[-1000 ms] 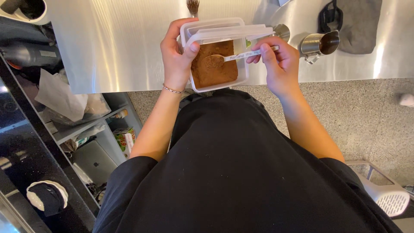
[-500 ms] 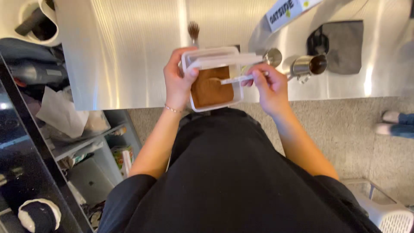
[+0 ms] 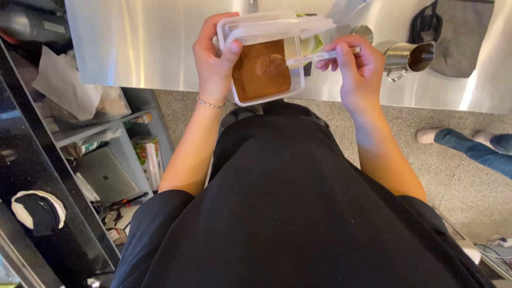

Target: Preparing a beverage by measuring powder, retrieving milk from a fridge, and whisking the mixture.

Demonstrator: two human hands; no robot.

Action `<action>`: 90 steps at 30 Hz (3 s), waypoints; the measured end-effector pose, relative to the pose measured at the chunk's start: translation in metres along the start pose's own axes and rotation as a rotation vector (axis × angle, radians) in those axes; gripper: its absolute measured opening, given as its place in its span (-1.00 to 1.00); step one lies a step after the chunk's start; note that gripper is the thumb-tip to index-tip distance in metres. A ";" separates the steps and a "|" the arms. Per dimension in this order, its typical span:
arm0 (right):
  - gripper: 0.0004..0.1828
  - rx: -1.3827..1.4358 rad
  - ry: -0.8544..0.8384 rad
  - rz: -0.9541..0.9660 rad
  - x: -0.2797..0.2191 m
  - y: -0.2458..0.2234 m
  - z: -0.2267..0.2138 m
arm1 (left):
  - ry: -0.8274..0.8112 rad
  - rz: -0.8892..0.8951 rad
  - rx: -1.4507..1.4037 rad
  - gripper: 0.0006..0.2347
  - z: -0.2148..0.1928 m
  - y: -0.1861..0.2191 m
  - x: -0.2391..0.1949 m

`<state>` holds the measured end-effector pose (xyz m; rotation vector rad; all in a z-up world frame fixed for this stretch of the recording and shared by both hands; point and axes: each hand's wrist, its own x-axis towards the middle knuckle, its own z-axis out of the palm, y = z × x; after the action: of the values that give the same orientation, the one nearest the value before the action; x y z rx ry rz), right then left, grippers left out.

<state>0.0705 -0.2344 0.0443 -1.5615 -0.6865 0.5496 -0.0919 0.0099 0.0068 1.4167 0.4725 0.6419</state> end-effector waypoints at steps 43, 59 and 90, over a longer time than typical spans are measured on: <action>-0.78 -0.163 -0.326 0.016 0.014 -0.018 0.047 | 0.064 0.127 0.073 -0.43 -0.010 0.017 0.000; -0.76 -0.019 -0.082 0.036 0.012 -0.013 0.011 | -0.019 -0.034 -0.036 -0.37 0.002 -0.004 0.010; -0.74 0.017 0.000 0.001 0.011 -0.013 -0.019 | -0.035 -0.077 -0.042 -0.44 0.019 -0.018 0.024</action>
<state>0.0898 -0.2399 0.0595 -1.5462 -0.6800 0.5551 -0.0592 0.0113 -0.0071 1.3607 0.4813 0.5612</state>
